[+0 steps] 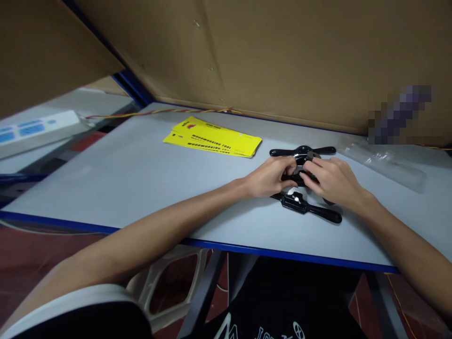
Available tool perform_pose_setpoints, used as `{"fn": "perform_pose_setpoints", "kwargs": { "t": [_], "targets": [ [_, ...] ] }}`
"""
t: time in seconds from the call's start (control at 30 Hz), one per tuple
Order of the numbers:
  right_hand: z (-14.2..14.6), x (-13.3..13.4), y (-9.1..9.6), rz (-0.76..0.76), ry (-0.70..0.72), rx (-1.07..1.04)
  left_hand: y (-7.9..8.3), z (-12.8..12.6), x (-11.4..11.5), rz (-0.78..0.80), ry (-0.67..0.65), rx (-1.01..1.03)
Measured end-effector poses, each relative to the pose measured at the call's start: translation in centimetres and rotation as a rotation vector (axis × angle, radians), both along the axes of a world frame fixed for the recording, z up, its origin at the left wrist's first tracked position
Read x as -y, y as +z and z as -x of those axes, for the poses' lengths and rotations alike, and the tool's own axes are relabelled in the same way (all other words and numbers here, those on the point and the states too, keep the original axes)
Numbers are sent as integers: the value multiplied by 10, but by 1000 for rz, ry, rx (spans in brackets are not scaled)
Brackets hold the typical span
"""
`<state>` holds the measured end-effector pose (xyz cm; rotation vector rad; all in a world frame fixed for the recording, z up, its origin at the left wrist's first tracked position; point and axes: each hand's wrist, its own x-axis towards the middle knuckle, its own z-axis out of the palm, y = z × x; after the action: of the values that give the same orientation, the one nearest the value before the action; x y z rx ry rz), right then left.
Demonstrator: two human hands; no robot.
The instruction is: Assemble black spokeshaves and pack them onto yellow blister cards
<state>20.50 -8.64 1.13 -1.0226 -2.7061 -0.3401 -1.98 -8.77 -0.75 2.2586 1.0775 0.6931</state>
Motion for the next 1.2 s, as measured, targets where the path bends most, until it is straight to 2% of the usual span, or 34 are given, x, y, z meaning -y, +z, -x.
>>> {"fn": "perform_pose_setpoints", "kwargs": {
  "t": [0.17, 0.3, 0.47, 0.63, 1.0, 1.2],
  "targets": [
    [-3, 3, 4, 105, -15, 44, 0, 0, 0, 3, -4, 7],
    [-12, 4, 10, 226, 13, 0, -2, 1, 0, -15, -11, 14],
    [-24, 4, 14, 325, -33, -62, -6, 2, 1, -8, -15, 39],
    [-26, 2, 13, 413, -55, -99, -9, 2, 0, -66, -12, 2],
    [-23, 2, 17, 502, -106, -101, -7, 1, 0, -98, -15, -7],
    [-24, 2, 15, 483, -93, -104, -8, 1, -1, -117, -23, -9]
  ]
}}
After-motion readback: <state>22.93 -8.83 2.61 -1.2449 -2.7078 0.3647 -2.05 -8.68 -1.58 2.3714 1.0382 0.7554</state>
